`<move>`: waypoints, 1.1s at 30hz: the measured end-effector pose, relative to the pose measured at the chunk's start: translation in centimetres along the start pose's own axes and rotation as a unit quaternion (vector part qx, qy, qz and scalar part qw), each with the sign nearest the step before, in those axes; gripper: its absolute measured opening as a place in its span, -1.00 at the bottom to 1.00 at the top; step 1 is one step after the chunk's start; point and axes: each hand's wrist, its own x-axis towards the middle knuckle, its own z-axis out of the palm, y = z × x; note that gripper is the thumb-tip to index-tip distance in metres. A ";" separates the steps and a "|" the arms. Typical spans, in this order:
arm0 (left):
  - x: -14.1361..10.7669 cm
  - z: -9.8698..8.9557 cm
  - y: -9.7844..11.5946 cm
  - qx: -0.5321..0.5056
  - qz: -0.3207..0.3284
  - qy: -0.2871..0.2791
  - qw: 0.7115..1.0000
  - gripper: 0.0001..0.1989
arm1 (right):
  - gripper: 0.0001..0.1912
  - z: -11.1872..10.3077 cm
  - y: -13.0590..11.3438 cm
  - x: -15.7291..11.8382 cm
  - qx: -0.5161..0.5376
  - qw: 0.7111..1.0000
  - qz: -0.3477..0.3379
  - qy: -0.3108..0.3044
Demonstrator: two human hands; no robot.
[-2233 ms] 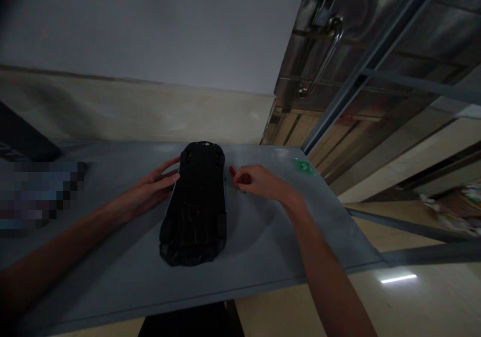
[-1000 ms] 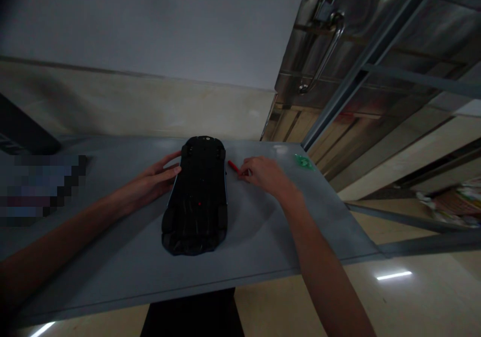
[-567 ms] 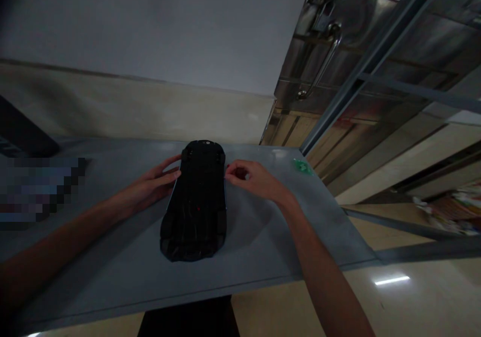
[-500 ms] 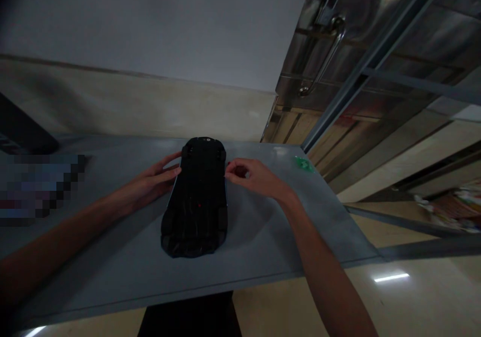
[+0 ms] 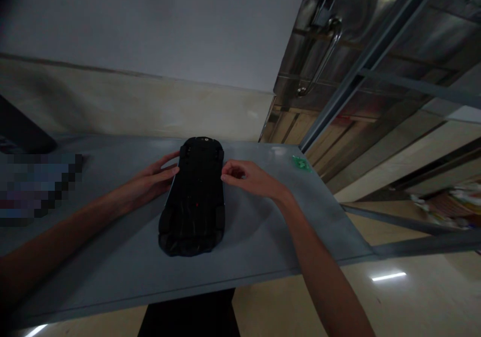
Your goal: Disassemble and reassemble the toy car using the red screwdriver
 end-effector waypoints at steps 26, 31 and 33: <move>-0.1 -0.3 -0.1 0.012 0.016 -0.018 1.000 -0.22 | -0.49 1.3 2.0 1.0 0.168 0.985 0.007 -0.032; 0.1 -0.4 -0.3 0.011 0.014 -0.005 1.000 -0.25 | -0.54 1.7 2.2 1.4 0.175 0.984 0.023 -0.027; 0.0 -0.4 -0.2 0.013 0.011 -0.006 1.000 -0.23 | -0.56 2.3 2.2 1.7 0.174 0.984 0.033 0.000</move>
